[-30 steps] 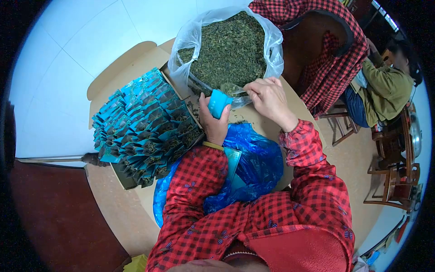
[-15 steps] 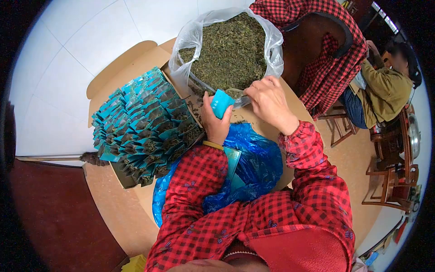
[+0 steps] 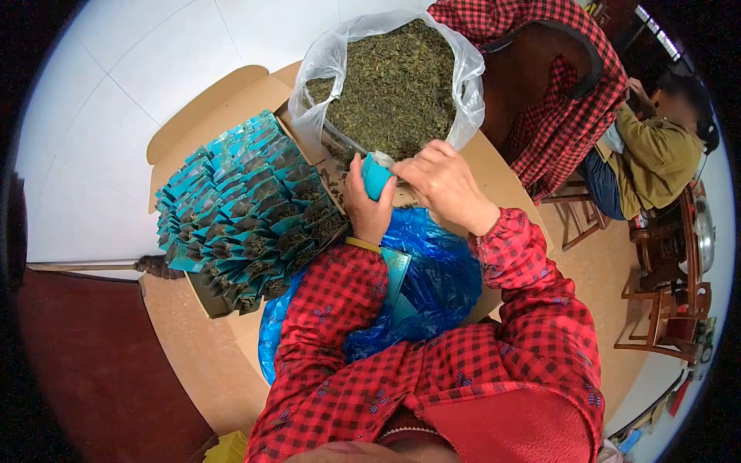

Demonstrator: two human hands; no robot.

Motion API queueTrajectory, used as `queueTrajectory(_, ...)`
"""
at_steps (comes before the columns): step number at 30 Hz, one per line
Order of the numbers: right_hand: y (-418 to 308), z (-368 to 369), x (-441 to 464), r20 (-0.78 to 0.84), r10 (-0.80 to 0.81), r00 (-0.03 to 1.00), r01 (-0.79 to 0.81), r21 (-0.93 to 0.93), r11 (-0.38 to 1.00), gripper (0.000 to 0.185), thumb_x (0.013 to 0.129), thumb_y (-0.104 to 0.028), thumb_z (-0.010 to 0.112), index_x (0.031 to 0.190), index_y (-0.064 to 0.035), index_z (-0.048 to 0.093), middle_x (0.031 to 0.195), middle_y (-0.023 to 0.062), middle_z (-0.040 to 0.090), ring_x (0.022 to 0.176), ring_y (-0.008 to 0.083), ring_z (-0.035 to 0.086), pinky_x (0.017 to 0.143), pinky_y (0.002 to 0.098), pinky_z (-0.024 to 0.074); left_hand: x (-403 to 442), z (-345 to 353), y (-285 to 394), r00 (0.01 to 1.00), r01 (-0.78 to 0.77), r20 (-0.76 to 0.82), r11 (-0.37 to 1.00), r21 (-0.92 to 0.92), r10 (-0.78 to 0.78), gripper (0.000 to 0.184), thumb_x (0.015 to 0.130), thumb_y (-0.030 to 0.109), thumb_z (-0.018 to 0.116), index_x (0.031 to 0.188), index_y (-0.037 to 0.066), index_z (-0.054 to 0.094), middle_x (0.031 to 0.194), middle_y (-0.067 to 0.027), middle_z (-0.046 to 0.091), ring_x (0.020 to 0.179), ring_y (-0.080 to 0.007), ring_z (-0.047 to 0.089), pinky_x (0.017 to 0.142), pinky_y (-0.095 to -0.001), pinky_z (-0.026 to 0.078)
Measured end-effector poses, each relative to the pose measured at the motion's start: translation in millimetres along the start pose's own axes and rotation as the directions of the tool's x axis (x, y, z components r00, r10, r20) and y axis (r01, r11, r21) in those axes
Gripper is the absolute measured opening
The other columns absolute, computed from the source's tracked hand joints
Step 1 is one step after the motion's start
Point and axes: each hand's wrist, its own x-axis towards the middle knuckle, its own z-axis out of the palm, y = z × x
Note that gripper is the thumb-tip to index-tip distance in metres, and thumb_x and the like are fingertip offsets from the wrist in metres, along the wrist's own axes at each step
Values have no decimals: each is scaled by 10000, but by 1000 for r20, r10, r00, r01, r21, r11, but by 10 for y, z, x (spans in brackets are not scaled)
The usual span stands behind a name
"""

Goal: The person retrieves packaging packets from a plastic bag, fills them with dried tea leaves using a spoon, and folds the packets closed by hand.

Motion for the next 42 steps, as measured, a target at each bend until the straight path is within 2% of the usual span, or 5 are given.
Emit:
queueTrajectory(17,225,148,-198,-59,270,961,-252,221,942,157,852,-84,625,989,-31,681,835,114,672,774,279,625,701,365,495,-13,-10,-2,999,9,-35,1000,-27,-10,696,817,220,741,1383,0,401,1270,-243,524,1154,-407,512,976,-469,409)
queueTrajectory(24,729,794,-182,408,611,678,-709,583,397,158,911,-102,575,960,7,680,815,143,678,693,305,647,658,371,514,-11,-5,-16,999,3,-38,1000,-1,-3,715,806,241,750,1383,6,399,1266,-222,529,1150,-402,509,966,-479,406)
queueTrajectory(28,874,1140,5,352,729,587,-741,597,308,167,913,-125,578,969,-9,685,771,152,671,660,288,650,647,367,517,-18,-13,-15,1000,3,-21,1000,11,-3,689,825,236,734,1382,4,403,1278,-235,520,1161,-409,504,979,-470,407)
queueTrajectory(32,995,1201,124,61,762,645,-728,354,587,200,957,-125,560,1024,30,666,863,61,701,696,118,644,628,274,516,-15,-11,-36,1000,-14,-12,1000,27,14,691,825,234,733,1386,6,400,1283,-232,519,1169,-408,499,982,-470,406)
queueTrajectory(42,670,595,-64,-57,711,701,-611,467,640,186,944,-120,568,1039,12,660,767,89,674,686,155,640,631,294,504,-7,-5,-13,998,65,-15,998,-10,-65,707,824,223,733,1397,-2,385,1291,-236,521,1178,-404,500,995,-469,391)
